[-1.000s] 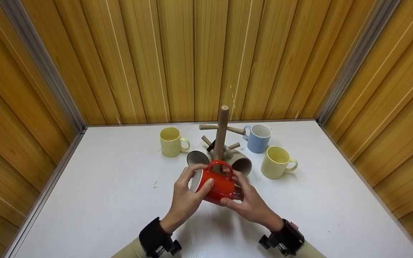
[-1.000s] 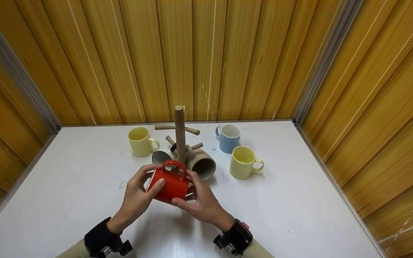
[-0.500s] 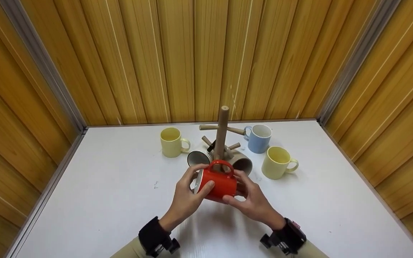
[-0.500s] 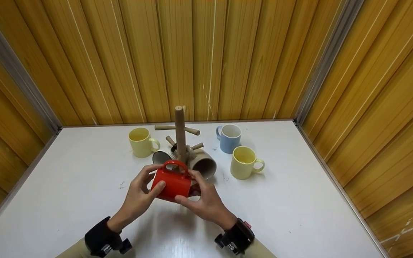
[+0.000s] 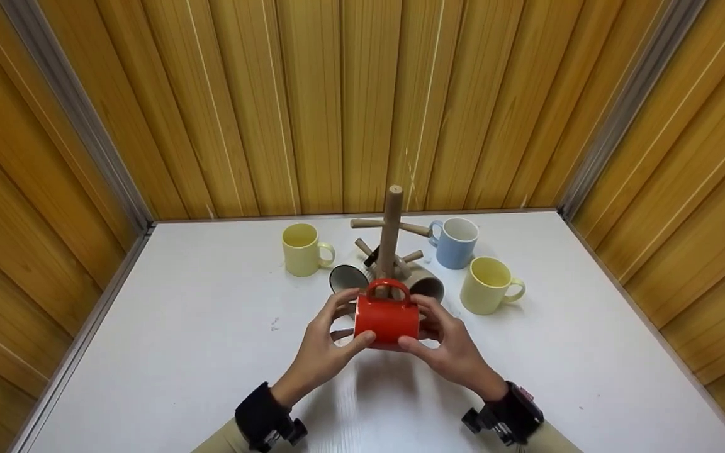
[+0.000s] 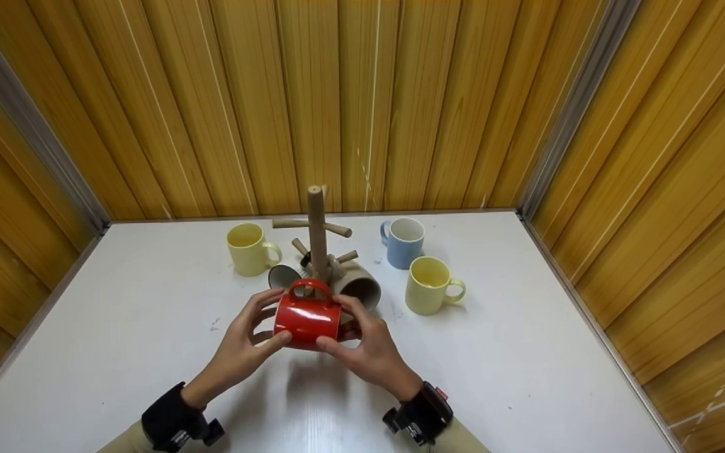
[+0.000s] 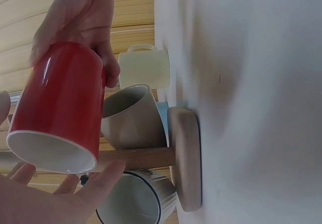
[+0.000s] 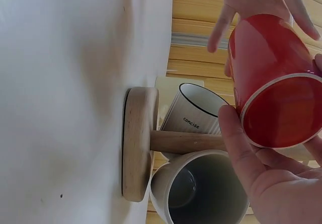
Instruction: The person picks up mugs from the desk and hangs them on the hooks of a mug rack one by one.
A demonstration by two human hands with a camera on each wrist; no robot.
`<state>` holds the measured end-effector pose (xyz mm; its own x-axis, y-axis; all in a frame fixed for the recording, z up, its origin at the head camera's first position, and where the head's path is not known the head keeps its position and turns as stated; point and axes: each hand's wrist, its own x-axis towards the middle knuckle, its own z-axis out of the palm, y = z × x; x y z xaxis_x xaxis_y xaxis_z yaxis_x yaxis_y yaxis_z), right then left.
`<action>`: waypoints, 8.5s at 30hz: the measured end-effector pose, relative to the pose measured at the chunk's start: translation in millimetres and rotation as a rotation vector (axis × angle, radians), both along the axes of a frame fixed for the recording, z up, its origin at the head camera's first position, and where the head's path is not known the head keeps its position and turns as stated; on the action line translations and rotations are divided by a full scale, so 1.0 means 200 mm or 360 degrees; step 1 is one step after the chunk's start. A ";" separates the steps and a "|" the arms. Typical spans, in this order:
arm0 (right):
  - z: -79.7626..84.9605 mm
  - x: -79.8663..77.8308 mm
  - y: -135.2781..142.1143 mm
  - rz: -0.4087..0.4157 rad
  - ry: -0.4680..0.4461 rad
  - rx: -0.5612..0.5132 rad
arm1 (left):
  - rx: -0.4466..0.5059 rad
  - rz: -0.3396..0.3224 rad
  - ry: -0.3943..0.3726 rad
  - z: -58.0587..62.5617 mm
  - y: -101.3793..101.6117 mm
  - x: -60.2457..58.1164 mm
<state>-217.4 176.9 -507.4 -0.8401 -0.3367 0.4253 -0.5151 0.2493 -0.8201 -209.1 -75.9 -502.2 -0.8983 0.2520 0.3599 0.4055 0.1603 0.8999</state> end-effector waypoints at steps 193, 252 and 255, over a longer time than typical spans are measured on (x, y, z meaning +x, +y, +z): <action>0.17 -0.25 0.05 -0.0539 0.0364 0.0355 | -0.0551 0.0356 0.0366 0.10 0.18 -0.29; 0.14 -0.37 0.03 -0.0507 0.0551 0.0519 | -0.0193 0.0345 0.0522 0.05 0.04 -0.44; 0.13 -0.35 0.02 -0.0511 0.0546 0.0524 | -0.0104 0.0411 0.0535 0.04 0.04 -0.44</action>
<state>-287.6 181.0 -480.8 -0.7543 -0.2483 0.6077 -0.5945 0.6511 -0.4719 -296.2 -68.0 -494.5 -0.7702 0.0660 0.6344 0.6137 0.3473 0.7090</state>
